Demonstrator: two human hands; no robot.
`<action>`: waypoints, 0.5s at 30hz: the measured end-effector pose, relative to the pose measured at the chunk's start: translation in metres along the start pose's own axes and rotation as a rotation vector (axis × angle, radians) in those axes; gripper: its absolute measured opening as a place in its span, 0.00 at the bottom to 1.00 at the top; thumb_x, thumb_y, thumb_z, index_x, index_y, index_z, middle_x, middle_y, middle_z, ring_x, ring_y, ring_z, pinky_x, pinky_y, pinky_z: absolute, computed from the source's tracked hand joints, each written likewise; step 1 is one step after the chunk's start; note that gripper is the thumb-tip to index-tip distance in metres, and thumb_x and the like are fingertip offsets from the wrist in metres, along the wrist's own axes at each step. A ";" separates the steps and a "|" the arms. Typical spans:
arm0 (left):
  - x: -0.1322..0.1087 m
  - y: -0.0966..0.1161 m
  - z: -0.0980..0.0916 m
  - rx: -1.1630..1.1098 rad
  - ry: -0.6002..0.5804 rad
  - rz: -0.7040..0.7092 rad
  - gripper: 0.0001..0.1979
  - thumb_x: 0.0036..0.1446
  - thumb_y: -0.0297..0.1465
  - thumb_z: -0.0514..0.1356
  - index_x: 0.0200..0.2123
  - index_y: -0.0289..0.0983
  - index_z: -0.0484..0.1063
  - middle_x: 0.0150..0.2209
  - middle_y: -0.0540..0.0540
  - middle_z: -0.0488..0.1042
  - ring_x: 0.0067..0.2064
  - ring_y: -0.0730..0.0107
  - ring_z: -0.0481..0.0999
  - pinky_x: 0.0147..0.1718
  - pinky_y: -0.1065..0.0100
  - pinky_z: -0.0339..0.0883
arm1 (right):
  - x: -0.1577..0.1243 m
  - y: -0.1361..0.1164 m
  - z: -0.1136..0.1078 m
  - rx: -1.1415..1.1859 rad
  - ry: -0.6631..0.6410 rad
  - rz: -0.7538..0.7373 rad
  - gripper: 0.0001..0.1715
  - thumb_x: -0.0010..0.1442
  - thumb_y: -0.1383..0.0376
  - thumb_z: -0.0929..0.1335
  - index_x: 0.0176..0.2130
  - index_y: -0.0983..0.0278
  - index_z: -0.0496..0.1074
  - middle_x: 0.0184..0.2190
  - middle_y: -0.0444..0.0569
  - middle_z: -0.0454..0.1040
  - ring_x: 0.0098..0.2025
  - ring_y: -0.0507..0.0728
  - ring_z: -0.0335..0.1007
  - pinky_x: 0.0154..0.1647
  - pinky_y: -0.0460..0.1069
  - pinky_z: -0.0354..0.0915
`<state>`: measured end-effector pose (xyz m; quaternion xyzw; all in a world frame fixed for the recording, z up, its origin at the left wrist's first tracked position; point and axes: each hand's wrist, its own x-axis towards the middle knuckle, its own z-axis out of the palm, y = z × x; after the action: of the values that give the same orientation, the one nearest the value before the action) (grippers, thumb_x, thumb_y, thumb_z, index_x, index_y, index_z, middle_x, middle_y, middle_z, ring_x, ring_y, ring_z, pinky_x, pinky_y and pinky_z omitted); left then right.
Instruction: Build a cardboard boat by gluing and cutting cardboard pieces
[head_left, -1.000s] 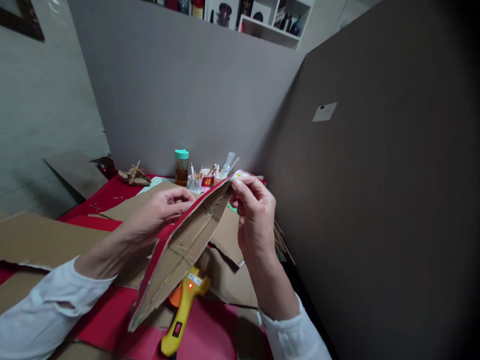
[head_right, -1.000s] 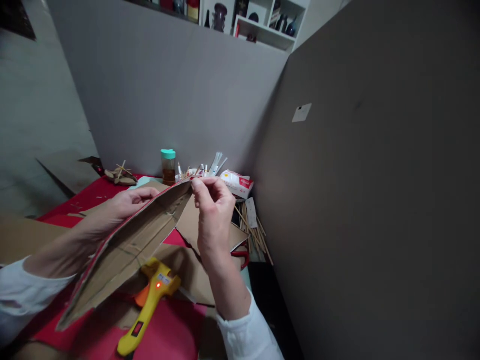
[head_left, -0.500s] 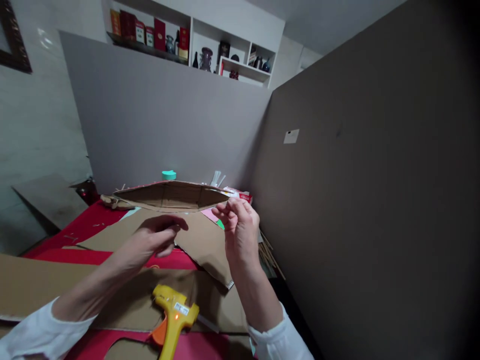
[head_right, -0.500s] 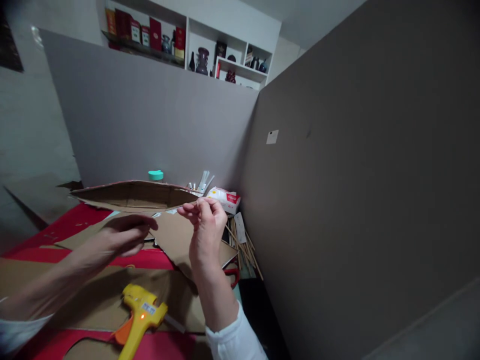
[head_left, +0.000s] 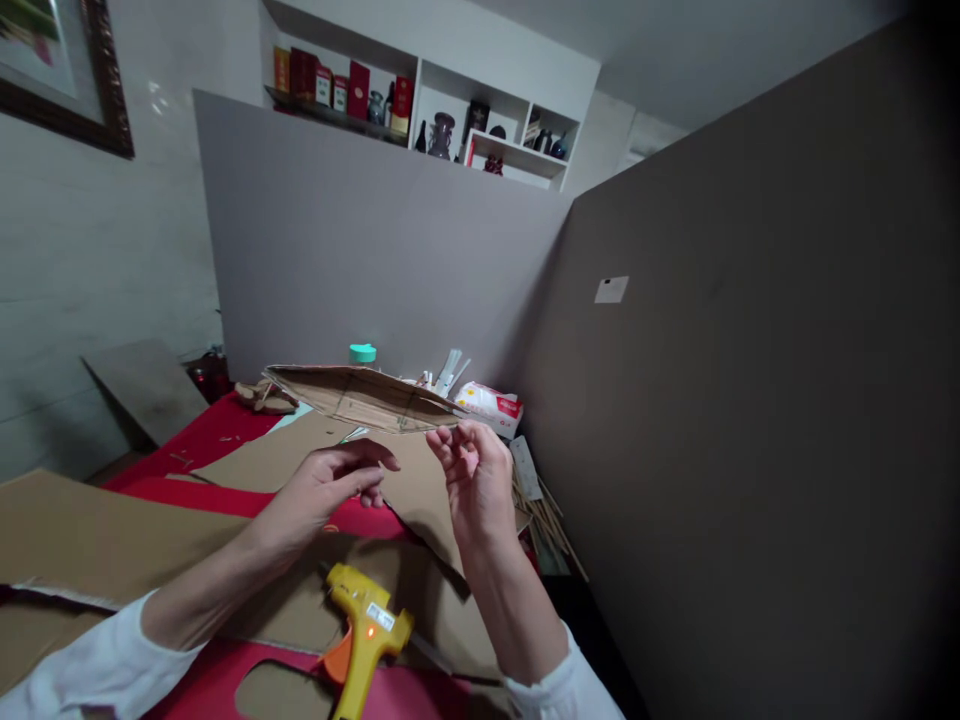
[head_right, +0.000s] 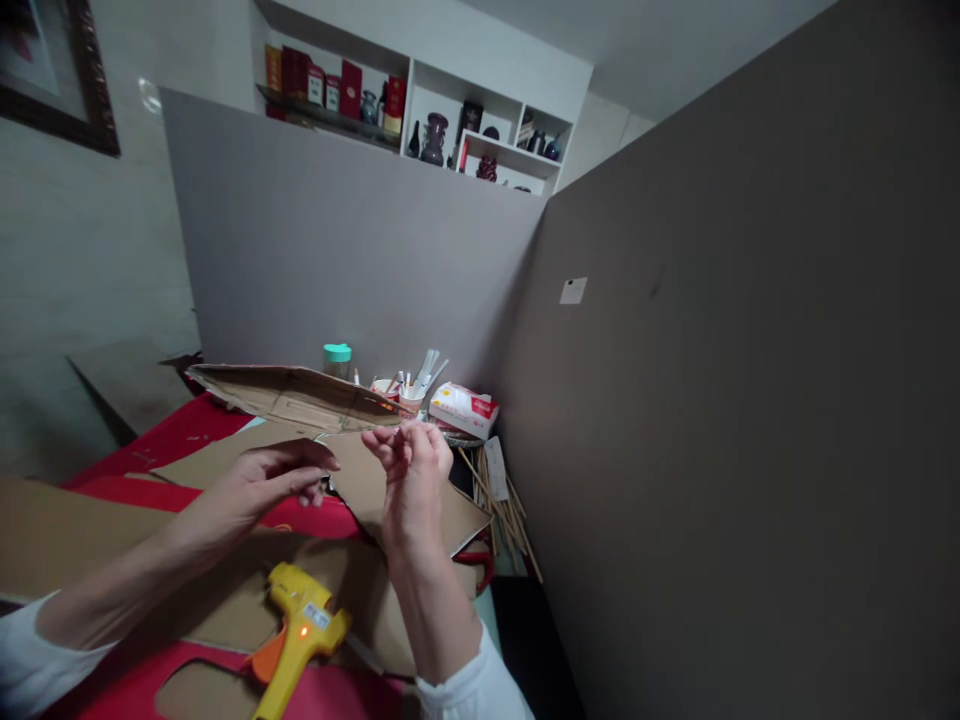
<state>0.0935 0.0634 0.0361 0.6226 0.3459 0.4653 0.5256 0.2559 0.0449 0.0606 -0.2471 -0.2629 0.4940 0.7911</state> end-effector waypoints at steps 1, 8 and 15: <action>-0.002 0.000 -0.001 0.003 0.014 -0.006 0.10 0.47 0.34 0.71 0.34 0.38 0.82 0.30 0.48 0.78 0.33 0.68 0.74 0.36 0.68 0.68 | -0.001 0.003 0.000 0.002 0.004 0.017 0.09 0.44 0.67 0.73 0.24 0.65 0.68 0.20 0.38 0.68 0.27 0.49 0.75 0.36 0.47 0.78; -0.018 -0.006 -0.004 -0.026 0.088 -0.122 0.11 0.44 0.31 0.73 0.34 0.37 0.85 0.24 0.48 0.78 0.27 0.69 0.72 0.33 0.67 0.67 | -0.017 0.013 0.000 -0.006 -0.019 0.088 0.11 0.45 0.67 0.74 0.23 0.64 0.67 0.21 0.37 0.68 0.28 0.49 0.75 0.37 0.47 0.79; -0.042 -0.003 0.002 -0.341 0.186 -0.115 0.14 0.43 0.31 0.75 0.36 0.38 0.83 0.36 0.44 0.84 0.40 0.61 0.80 0.42 0.64 0.73 | -0.051 0.015 -0.005 -0.042 -0.031 0.139 0.10 0.49 0.67 0.74 0.29 0.64 0.68 0.21 0.36 0.71 0.30 0.51 0.80 0.41 0.49 0.78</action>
<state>0.0817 0.0250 0.0239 0.4581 0.3442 0.5416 0.6151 0.2307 0.0037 0.0384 -0.2733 -0.2675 0.5458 0.7455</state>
